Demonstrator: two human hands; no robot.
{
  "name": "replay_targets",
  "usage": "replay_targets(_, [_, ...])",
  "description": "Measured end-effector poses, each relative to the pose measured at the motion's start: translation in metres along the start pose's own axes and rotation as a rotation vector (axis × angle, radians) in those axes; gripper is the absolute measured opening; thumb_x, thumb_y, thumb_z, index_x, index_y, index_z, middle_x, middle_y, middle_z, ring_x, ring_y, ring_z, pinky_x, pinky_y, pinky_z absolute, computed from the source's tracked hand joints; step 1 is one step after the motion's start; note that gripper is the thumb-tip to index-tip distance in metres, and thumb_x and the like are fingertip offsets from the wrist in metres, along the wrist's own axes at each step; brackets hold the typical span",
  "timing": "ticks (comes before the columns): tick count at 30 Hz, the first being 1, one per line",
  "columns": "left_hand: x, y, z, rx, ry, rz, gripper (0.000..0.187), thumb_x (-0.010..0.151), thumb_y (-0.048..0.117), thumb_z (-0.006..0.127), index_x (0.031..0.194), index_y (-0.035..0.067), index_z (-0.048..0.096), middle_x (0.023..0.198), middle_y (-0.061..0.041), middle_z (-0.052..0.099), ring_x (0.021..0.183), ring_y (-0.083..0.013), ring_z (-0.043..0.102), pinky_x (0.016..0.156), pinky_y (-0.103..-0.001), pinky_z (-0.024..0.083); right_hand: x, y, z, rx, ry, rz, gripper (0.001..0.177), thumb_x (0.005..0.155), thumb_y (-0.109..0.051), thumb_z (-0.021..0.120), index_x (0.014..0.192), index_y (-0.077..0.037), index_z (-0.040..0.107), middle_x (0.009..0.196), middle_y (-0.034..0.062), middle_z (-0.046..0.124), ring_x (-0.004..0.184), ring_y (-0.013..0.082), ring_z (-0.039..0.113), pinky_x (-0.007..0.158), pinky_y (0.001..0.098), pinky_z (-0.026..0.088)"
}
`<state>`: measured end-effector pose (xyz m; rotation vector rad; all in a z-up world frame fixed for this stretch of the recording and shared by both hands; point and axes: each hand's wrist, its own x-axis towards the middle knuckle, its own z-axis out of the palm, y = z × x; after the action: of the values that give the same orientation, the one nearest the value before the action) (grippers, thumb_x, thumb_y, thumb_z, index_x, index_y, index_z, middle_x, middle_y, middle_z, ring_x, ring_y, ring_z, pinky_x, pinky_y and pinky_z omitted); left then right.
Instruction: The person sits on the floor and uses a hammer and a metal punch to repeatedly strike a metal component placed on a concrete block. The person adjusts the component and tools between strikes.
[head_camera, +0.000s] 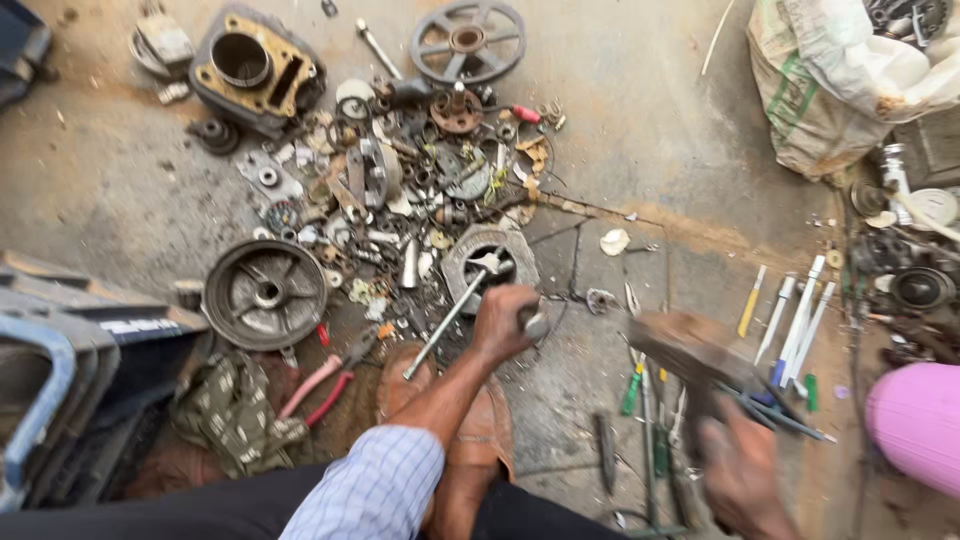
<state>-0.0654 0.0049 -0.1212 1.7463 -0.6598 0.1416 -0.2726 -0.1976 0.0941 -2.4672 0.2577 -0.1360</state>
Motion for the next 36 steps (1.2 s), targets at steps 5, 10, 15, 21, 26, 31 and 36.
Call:
replay_targets(5, [-0.032,0.038,-0.017,-0.123,-0.175,0.112,0.024,0.071,0.023,0.086,0.071,0.013,0.064,0.069,-0.003,0.065,0.061,-0.0183,0.064,0.065,-0.038,0.056,-0.021,0.045,-0.003,0.023,0.057,-0.030,0.021,0.107,-0.028,0.048,0.112,-0.011,0.060,0.074,0.0027,0.061,0.062,0.0133,0.055,0.058,0.0305,0.044])
replay_targets(10, [-0.014,0.091,-0.059,-0.021,-0.138,-0.094,0.019,0.084,0.013,0.078,0.076,0.014,0.060,0.071,-0.003,0.064,0.061,-0.0152,0.065,0.060,-0.036,0.057,-0.027,0.096,0.104,0.347,-0.174,0.589,0.029,0.095,-0.028,0.065,0.111,-0.004,0.068,0.069,0.0008,0.058,0.058,0.0119,0.053,0.050,0.0314,0.045])
replay_targets(15, [-0.002,0.031,-0.092,0.437,-0.335,-0.440,0.039,0.073,0.015,0.081,0.102,0.000,0.060,0.085,-0.014,0.068,0.056,-0.0230,0.067,0.044,-0.039,0.056,-0.049,0.099,0.173,0.318,-0.310,0.837,0.040,0.089,-0.041,0.071,0.105,-0.005,0.069,0.063,0.0008,0.060,0.052,0.0138,0.056,0.047,0.0335,0.047])
replay_targets(21, [-0.019,-0.023,-0.092,0.807,-0.651,-0.515,0.012,0.082,0.006,0.069,0.094,0.004,0.071,0.079,-0.017,0.072,0.066,-0.0305,0.072,0.057,-0.045,0.058,-0.062,0.091,0.203,0.219,-0.436,0.776,0.049,0.088,-0.053,0.072,0.094,-0.005,0.070,0.058,0.0019,0.056,0.051,0.0138,0.053,0.047,0.0346,0.043])
replay_targets(26, [-0.040,-0.045,-0.082,0.744,-0.624,-0.486,0.011,0.075,0.005,0.070,0.086,0.004,0.073,0.082,-0.018,0.074,0.070,-0.0353,0.073,0.067,-0.049,0.057,-0.067,0.092,0.212,0.235,-0.513,0.787,0.048,0.088,-0.054,0.071,0.094,-0.007,0.068,0.058,0.0014,0.055,0.050,0.0149,0.053,0.046,0.0376,0.044])
replay_targets(31, [-0.045,-0.026,-0.088,0.762,-0.676,-0.402,0.015,0.072,0.009,0.075,0.087,0.006,0.074,0.087,-0.020,0.073,0.077,-0.0375,0.073,0.069,-0.048,0.058,-0.063,0.081,0.215,0.257,-0.467,0.754,0.048,0.087,-0.053,0.072,0.094,-0.006,0.068,0.058,0.0010,0.055,0.051,0.0142,0.052,0.047,0.0377,0.042])
replay_targets(36, [-0.020,-0.010,-0.088,0.780,-0.690,-0.451,0.023,0.076,0.009,0.074,0.098,0.004,0.075,0.095,-0.017,0.072,0.074,-0.0336,0.074,0.064,-0.046,0.060,-0.068,0.084,0.219,0.267,-0.456,0.783,0.048,0.087,-0.054,0.070,0.097,-0.007,0.069,0.058,0.0014,0.055,0.051,0.0140,0.052,0.048,0.0378,0.042])
